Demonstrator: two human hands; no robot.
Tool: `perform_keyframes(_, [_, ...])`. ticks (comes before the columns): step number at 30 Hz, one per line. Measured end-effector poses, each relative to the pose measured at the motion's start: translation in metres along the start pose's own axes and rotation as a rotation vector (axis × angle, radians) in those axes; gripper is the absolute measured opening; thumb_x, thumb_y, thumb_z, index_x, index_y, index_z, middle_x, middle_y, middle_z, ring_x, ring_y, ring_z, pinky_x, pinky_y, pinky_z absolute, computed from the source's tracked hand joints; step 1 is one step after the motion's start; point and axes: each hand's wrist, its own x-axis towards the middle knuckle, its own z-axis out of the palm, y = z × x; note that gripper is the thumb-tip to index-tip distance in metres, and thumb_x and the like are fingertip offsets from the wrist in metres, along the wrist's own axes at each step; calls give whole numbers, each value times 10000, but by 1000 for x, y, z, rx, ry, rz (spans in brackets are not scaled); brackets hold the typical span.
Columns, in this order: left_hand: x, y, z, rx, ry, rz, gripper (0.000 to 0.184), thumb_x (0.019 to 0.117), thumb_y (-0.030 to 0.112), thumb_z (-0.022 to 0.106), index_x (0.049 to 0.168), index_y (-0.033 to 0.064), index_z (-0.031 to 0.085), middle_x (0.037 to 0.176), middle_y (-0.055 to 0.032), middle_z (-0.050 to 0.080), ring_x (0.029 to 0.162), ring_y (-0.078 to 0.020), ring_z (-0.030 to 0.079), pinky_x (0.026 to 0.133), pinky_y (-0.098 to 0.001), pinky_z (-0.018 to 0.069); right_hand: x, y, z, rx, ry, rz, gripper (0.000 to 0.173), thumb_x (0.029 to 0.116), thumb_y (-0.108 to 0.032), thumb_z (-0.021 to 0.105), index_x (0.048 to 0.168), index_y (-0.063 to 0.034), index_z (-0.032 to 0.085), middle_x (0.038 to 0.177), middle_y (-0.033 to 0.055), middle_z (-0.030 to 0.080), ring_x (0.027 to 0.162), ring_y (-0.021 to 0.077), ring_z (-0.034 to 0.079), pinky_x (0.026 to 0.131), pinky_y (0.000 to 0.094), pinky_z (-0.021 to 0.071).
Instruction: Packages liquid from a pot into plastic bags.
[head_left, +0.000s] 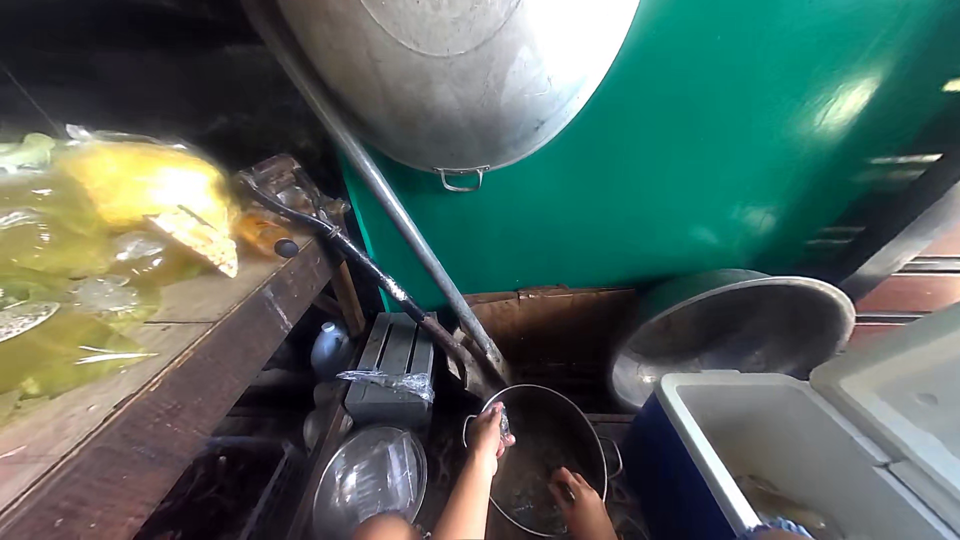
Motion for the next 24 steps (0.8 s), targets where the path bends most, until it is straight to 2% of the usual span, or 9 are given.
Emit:
perform_keyframes(2, [0, -2, -5, 34, 25, -4, 375, 1110, 331, 458, 1395, 139, 609, 1212, -177, 632, 729, -208, 604, 611, -329, 487, -2, 2, 2, 96, 112, 156, 268, 986, -204, 658, 1135, 10, 723, 1058, 238, 734, 1036, 421, 703, 931, 607, 522])
perform_keyframes(6, [-1, -6, -12, 41, 68, -31, 373, 1111, 303, 464, 1398, 109, 602, 1355, -218, 587, 969, -326, 664, 782, -450, 554, 6, 21, -2, 329, 285, 476, 301, 1005, -240, 658, 1154, 19, 692, 1020, 248, 717, 939, 399, 703, 853, 612, 532])
perform_keyframes(9, [2, -11, -14, 45, 96, -58, 367, 1110, 304, 466, 1391, 114, 605, 1315, -210, 600, 918, -300, 658, 747, -422, 547, 11, 26, -17, 460, 337, 539, 270, 1006, -231, 663, 1141, 0, 695, 1035, 231, 712, 901, 372, 710, 819, 590, 561])
perform_keyframes(11, [1, -13, -15, 33, 107, -64, 369, 1109, 308, 471, 1390, 111, 607, 1326, -214, 597, 924, -305, 659, 751, -425, 549, 15, 13, -35, 497, 341, 530, 255, 1010, -234, 663, 1129, -11, 693, 1005, 208, 707, 858, 334, 708, 779, 550, 580])
perform_keyframes(15, [3, -15, -13, 7, 109, -29, 372, 1109, 272, 472, 1383, 59, 604, 1400, -235, 566, 1086, -373, 657, 876, -515, 555, 28, -35, -88, 448, 318, 448, 254, 1010, -288, 662, 1115, -61, 705, 951, 144, 728, 806, 273, 728, 755, 494, 605])
perform_keyframes(16, [3, -15, -12, 16, 108, -22, 379, 1108, 280, 473, 1384, 56, 604, 1382, -240, 579, 1083, -375, 661, 883, -519, 556, 31, -50, -101, 440, 323, 409, 246, 1008, -292, 664, 1102, -69, 708, 932, 126, 727, 786, 254, 726, 736, 477, 608])
perform_keyframes(18, [0, -13, -8, 44, 104, -28, 402, 1107, 327, 470, 1402, 86, 598, 1292, -234, 619, 955, -329, 668, 795, -463, 550, 35, -80, -124, 406, 337, 328, 238, 994, -317, 680, 1072, -95, 712, 891, 82, 727, 743, 209, 725, 698, 435, 616])
perform_keyframes(22, [-6, -5, 4, -81, 107, -49, 492, 1092, 439, 463, 1408, 75, 564, 1086, -195, 618, 714, -218, 566, 621, -337, 468, 33, -126, -143, 280, 386, 140, 207, 966, -336, 687, 1017, -138, 712, 809, 11, 724, 692, 139, 714, 663, 375, 607])
perform_keyframes(24, [-10, 2, 11, -184, 82, -68, 591, 1080, 511, 439, 1451, 56, 502, 1246, -247, 583, 869, -290, 608, 742, -406, 508, 26, -140, -137, 181, 454, -9, 223, 943, -324, 683, 996, -114, 736, 838, 36, 730, 738, 176, 716, 691, 417, 597])
